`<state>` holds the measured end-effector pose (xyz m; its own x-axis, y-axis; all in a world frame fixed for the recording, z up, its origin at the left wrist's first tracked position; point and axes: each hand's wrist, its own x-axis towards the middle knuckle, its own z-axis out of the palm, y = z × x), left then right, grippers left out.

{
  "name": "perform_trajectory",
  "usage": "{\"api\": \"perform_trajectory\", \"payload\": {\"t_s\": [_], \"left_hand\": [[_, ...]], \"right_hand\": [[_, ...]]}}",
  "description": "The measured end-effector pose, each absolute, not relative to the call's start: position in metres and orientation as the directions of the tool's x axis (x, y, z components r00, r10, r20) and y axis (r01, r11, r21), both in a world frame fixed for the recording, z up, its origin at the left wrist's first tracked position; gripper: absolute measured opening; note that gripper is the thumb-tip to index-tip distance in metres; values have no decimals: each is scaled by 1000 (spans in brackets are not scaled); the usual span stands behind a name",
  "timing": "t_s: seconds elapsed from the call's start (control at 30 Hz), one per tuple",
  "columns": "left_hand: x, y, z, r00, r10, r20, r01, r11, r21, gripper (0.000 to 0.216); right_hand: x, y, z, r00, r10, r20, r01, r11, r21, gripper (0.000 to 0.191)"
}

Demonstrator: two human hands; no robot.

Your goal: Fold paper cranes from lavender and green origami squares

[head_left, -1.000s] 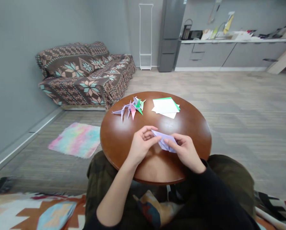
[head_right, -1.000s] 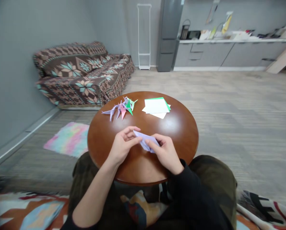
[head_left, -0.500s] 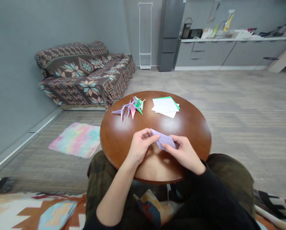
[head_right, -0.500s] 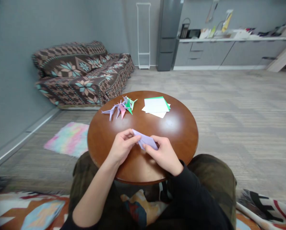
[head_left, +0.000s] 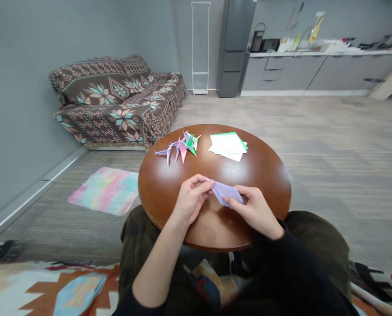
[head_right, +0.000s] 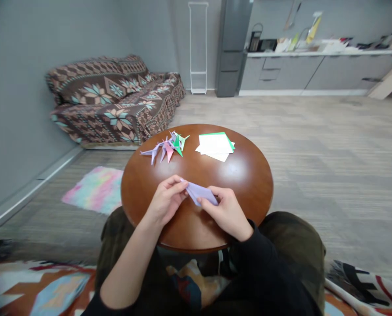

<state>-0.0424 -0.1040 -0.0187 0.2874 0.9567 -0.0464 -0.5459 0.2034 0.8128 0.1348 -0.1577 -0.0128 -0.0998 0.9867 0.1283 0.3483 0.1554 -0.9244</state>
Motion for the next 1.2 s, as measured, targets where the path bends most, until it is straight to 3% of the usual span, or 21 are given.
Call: {"api": "perform_trajectory", "payload": {"t_s": [0.2, 0.43, 0.87, 1.07, 1.2], "left_hand": [[-42, -105, -19, 268, 962, -49, -567, 198, 799, 22], [-39, -110, -21, 346, 937, -45, -427, 200, 882, 25], [-42, -108, -22, 311, 950, -20, -507, 184, 842, 20], [-50, -100, -20, 148, 987, -63, -632, 143, 761, 19], [-49, -103, -20, 171, 985, -24, -564, 118, 818, 24]], "right_hand": [[132, -158, -13, -102, 985, 142, 356, 170, -919, 24], [130, -157, -15, -71, 986, 152, 312, 167, -935, 25], [128, -158, -17, -47, 984, 173, 318, 179, -931, 29], [128, -158, -18, -36, 984, 175, 351, 177, -920, 30], [128, -157, -21, 18, 983, 182, 320, 167, -933, 33]]}}
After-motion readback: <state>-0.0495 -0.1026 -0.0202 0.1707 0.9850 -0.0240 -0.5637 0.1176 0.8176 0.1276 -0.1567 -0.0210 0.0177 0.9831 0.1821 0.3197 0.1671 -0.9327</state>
